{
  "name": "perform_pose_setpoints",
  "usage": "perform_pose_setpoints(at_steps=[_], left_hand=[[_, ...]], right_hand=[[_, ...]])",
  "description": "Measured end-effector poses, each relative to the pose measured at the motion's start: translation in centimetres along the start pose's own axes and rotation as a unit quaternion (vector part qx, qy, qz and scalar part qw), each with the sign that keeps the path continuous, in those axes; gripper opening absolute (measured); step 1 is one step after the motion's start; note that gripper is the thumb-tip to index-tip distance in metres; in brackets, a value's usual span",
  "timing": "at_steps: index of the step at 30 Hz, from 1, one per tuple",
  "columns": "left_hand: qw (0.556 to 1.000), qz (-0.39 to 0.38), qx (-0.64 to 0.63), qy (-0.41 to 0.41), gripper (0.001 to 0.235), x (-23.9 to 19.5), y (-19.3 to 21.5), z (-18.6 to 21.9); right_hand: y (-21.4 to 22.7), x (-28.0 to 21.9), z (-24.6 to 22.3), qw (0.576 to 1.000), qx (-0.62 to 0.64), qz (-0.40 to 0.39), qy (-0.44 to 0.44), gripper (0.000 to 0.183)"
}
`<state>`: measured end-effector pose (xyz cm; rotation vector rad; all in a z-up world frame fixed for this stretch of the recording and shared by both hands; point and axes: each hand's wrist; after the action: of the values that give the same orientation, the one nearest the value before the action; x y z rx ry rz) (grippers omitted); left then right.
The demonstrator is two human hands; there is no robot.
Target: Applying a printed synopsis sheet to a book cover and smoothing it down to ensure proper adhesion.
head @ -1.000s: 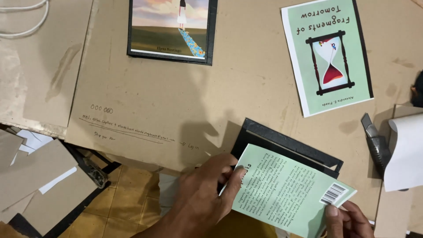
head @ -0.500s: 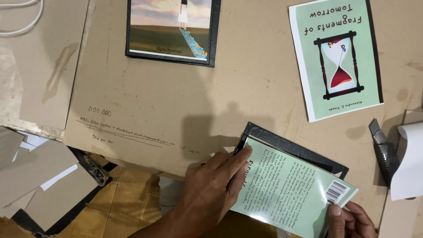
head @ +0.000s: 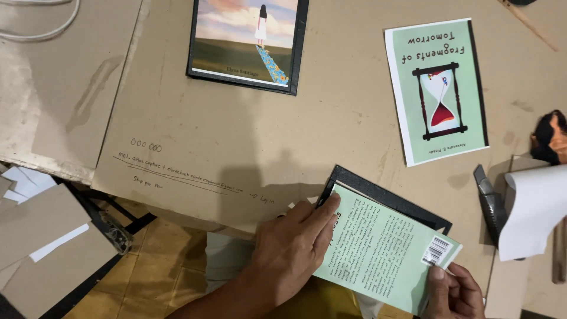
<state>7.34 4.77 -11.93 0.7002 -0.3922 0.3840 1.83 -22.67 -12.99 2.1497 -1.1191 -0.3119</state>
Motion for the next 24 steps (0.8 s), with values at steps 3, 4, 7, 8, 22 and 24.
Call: perform_pose_setpoints(at_steps=[3, 4, 7, 8, 22, 24], left_hand=[[0.997, -0.035, 0.068, 0.002, 0.033, -0.2, -0.2, -0.2], [0.999, -0.032, 0.040, 0.009, 0.033, 0.1, 0.1, -0.1], [0.999, -0.034, 0.010, 0.018, 0.032, 0.5, 0.5, -0.1], [0.999, -0.040, 0.009, 0.020, 0.033, 0.5, 0.5, -0.2], [0.999, -0.037, 0.013, 0.020, 0.031, 0.6, 0.3, -0.3], [0.999, -0.037, 0.015, 0.019, 0.031, 0.8, 0.3, -0.3]], right_hand=[[-0.1, -0.1, 0.0, 0.998, 0.056, -0.013, 0.024, 0.031], [-0.1, -0.5, -1.0, 0.999, 0.047, -0.006, 0.023, 0.029], [-0.2, -0.9, -1.8, 0.999, 0.040, 0.001, 0.019, 0.028], [-0.3, -0.9, -1.7, 0.999, 0.043, 0.000, 0.015, 0.026], [-0.2, -1.1, -2.3, 0.999, 0.044, -0.008, 0.019, 0.026], [-0.2, -1.0, -2.2, 0.999, 0.049, -0.005, 0.014, 0.026]])
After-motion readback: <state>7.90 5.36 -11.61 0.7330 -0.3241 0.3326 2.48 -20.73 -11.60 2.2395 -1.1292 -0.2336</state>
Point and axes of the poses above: each hand's wrist, its own x-axis towards the middle knuckle, its own y-axis out of the back of the hand, z = x × y, and after that the axes turned 15 degrees about z, right-handed
